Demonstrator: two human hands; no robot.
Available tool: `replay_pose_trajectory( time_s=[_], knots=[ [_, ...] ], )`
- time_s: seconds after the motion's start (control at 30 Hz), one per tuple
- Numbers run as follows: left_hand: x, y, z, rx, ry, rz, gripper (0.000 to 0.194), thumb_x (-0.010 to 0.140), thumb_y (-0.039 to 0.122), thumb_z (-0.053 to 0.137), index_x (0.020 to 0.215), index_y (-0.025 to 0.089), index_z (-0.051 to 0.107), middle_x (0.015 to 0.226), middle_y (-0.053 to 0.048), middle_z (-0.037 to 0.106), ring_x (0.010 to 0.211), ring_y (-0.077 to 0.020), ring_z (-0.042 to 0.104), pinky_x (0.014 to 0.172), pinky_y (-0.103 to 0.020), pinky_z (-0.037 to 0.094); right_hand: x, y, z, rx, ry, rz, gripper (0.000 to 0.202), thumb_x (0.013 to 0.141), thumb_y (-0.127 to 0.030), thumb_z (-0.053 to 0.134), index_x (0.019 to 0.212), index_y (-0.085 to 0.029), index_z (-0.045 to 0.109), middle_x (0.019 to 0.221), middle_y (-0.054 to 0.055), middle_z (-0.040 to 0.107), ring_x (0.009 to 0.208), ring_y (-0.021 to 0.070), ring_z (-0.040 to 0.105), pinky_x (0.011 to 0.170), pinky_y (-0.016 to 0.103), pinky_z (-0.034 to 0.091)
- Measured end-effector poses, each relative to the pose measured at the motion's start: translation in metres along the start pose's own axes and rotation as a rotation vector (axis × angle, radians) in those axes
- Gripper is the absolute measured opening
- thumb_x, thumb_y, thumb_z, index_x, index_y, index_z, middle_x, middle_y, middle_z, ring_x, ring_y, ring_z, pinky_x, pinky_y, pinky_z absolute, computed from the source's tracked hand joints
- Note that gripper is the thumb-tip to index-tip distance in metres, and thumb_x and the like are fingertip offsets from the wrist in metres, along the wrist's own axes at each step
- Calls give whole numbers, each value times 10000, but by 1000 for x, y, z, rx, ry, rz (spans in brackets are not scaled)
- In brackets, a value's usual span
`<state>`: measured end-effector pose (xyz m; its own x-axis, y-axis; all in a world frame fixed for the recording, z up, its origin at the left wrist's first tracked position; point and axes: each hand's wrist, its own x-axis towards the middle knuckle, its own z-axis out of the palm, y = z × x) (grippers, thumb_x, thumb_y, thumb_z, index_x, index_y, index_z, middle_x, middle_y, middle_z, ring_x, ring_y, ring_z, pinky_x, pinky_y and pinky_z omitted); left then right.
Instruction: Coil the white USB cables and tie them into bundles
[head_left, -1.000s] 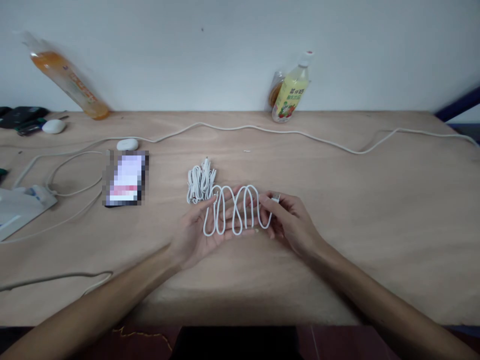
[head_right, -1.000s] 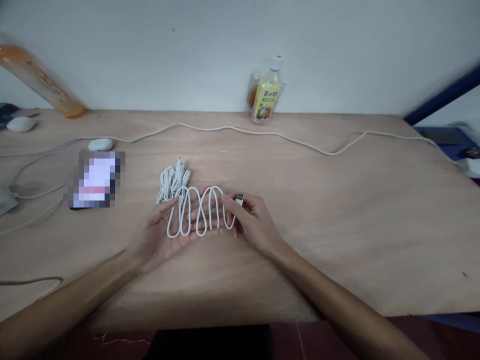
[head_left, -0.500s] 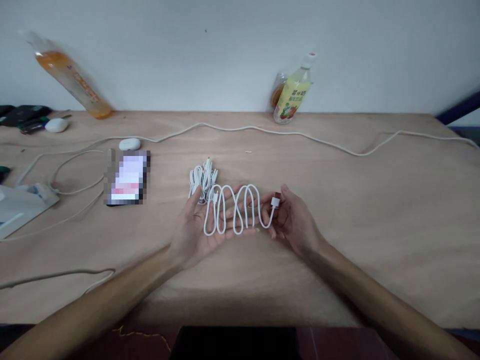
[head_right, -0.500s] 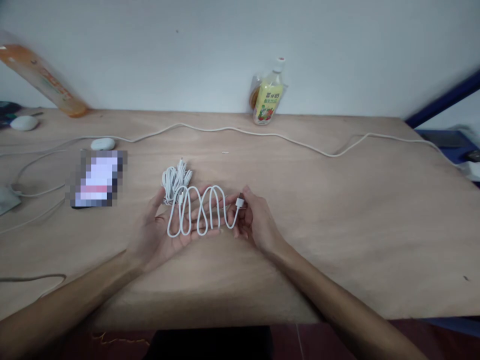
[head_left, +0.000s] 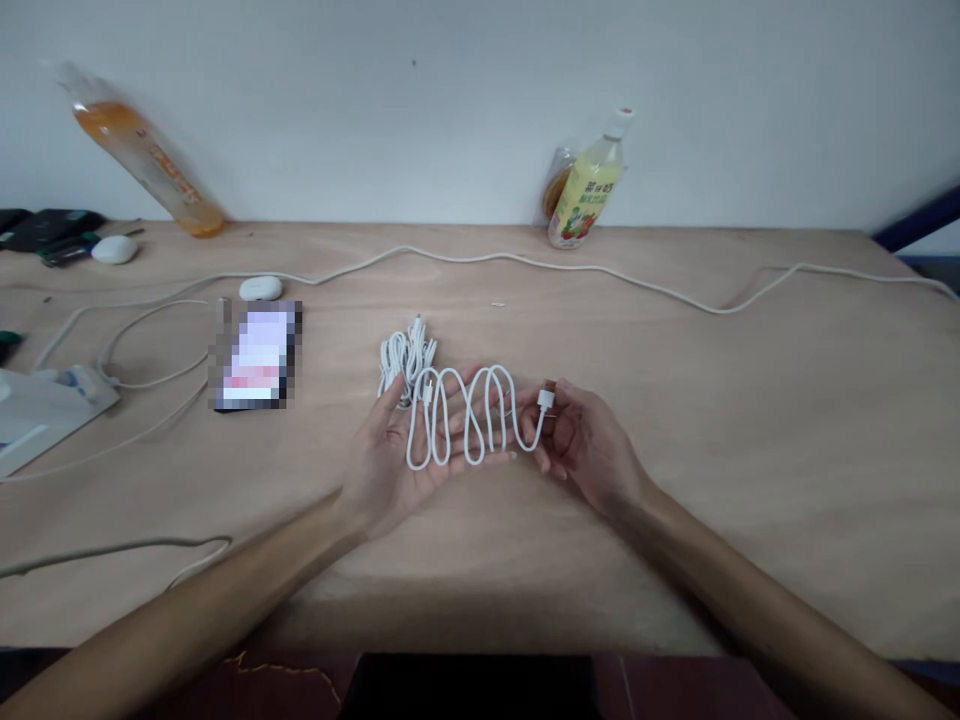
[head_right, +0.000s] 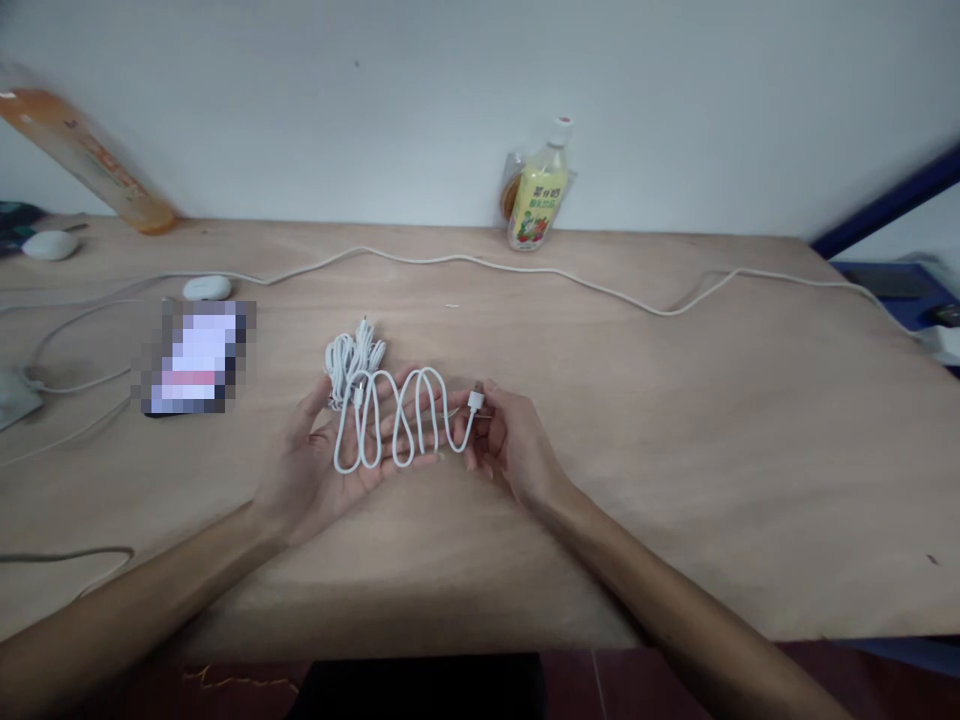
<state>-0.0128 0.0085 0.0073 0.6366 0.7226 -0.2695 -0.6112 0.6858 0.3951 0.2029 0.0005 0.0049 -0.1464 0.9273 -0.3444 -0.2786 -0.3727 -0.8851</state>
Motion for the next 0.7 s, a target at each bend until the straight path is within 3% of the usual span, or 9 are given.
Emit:
replay_pose_trajectory(
  time_s=[0.23, 0.53, 0.7],
  knots=[
    [0, 1, 2, -16, 16, -9, 729, 1150, 607, 249, 1678, 164, 486, 1511, -203, 718, 1487, -397, 624, 1273, -636, 423, -3, 5, 2, -64, 15, -48, 447, 820, -615, 747, 829, -168, 734, 650, 8, 637, 429, 105, 484, 349, 220, 258],
    [0, 2, 8, -9, 43, 8, 726, 1149, 584, 273, 1685, 133, 460, 1533, -231, 694, 1482, -423, 621, 1254, -662, 437, -3, 7, 1, -158, 31, -59, 591, 844, -765, 740, 853, -174, 762, 545, -37, 536, 438, 95, 401, 393, 224, 264],
    [1, 2, 8, -8, 24, -7, 707, 1155, 567, 262, 1677, 142, 478, 1528, -219, 703, 1481, -404, 627, 1262, -640, 434, -4, 5, 3, -163, 51, -70, 589, 828, -762, 780, 816, -174, 754, 579, -38, 534, 453, 88, 419, 409, 221, 274]
  ],
)
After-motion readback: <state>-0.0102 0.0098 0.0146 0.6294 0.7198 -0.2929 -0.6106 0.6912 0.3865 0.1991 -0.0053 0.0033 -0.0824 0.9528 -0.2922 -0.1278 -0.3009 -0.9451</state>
